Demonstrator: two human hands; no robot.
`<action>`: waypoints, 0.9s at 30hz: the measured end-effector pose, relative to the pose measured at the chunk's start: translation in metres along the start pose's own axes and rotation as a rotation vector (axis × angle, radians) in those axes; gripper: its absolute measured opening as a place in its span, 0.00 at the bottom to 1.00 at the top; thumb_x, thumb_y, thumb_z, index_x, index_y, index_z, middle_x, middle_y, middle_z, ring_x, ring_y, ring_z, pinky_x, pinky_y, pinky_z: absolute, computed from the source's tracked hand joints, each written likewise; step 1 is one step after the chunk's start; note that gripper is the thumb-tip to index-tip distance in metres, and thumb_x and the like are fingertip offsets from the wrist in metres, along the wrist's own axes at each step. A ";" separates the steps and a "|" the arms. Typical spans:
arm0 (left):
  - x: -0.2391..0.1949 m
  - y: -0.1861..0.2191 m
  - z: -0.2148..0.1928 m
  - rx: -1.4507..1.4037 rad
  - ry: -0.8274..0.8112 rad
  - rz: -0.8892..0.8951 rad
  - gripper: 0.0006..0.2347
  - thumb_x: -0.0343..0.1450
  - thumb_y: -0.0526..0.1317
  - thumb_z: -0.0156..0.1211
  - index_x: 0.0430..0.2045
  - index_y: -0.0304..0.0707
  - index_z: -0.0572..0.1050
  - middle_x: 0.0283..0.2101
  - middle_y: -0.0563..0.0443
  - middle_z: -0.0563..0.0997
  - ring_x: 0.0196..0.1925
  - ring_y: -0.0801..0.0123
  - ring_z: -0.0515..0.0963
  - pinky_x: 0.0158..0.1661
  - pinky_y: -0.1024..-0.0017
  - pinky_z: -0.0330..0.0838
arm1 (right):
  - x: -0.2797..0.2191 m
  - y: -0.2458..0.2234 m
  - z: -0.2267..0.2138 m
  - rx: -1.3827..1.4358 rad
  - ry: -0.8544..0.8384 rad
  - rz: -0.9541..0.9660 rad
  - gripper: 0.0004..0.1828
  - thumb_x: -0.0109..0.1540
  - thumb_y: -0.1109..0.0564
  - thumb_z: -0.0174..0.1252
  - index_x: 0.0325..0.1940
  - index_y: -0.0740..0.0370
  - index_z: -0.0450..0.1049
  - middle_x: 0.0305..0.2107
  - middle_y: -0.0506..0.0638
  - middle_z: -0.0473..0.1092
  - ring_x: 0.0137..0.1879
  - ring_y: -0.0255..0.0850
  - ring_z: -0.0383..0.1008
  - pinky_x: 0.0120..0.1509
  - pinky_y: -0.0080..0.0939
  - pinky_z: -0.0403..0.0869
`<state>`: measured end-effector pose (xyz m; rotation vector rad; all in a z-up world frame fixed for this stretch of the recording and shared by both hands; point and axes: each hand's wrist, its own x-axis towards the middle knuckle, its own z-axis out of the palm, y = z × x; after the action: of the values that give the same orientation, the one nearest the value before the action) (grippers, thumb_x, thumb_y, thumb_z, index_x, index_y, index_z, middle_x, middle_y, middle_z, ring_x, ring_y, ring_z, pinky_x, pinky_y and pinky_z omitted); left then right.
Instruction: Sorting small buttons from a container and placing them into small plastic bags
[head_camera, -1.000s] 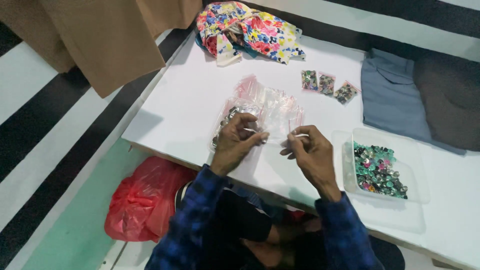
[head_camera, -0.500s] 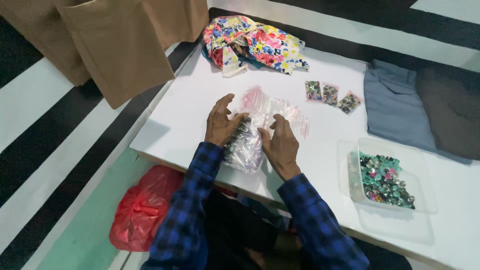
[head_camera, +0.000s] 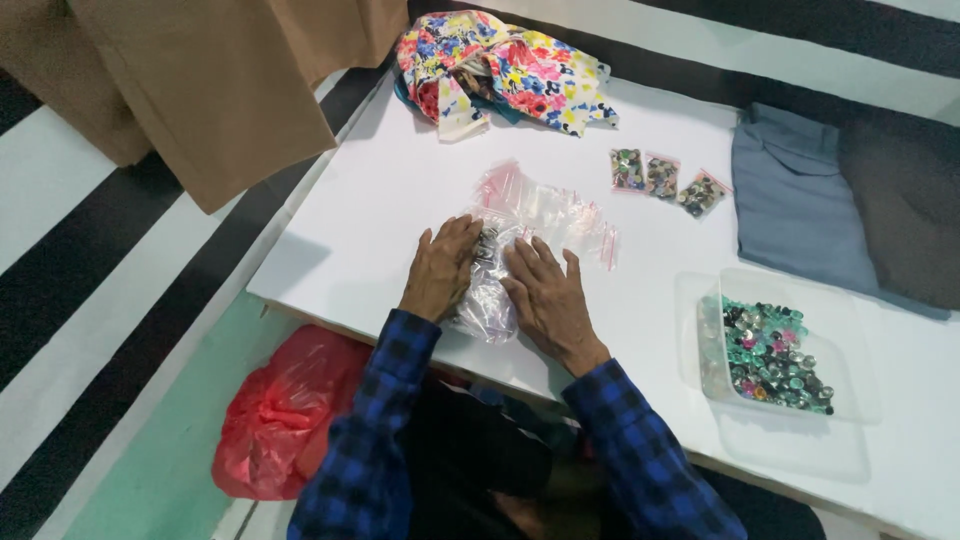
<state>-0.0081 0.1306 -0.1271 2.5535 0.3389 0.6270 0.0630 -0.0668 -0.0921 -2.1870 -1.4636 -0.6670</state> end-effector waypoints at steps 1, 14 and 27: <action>-0.001 -0.006 0.005 -0.001 -0.002 -0.001 0.20 0.75 0.40 0.50 0.65 0.56 0.69 0.67 0.50 0.73 0.71 0.52 0.68 0.68 0.44 0.54 | -0.001 0.001 0.002 0.000 -0.002 0.002 0.25 0.74 0.41 0.38 0.67 0.52 0.70 0.60 0.55 0.71 0.69 0.52 0.67 0.72 0.61 0.56; 0.002 0.008 -0.028 -0.201 -0.048 -0.098 0.17 0.80 0.50 0.44 0.65 0.58 0.69 0.67 0.53 0.73 0.66 0.53 0.72 0.67 0.45 0.58 | -0.003 0.004 0.004 -0.001 0.031 -0.005 0.28 0.73 0.37 0.39 0.68 0.51 0.69 0.61 0.55 0.69 0.69 0.52 0.67 0.71 0.62 0.57; 0.006 0.023 -0.044 -0.227 0.088 0.044 0.19 0.77 0.38 0.46 0.64 0.44 0.70 0.64 0.34 0.73 0.63 0.37 0.72 0.61 0.44 0.67 | -0.008 0.009 -0.016 0.050 0.104 0.034 0.30 0.72 0.36 0.38 0.71 0.53 0.66 0.63 0.59 0.67 0.68 0.56 0.67 0.69 0.62 0.60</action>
<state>-0.0215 0.1309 -0.0787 2.3271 0.2279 0.7511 0.0661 -0.0852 -0.0846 -2.1023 -1.3734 -0.7139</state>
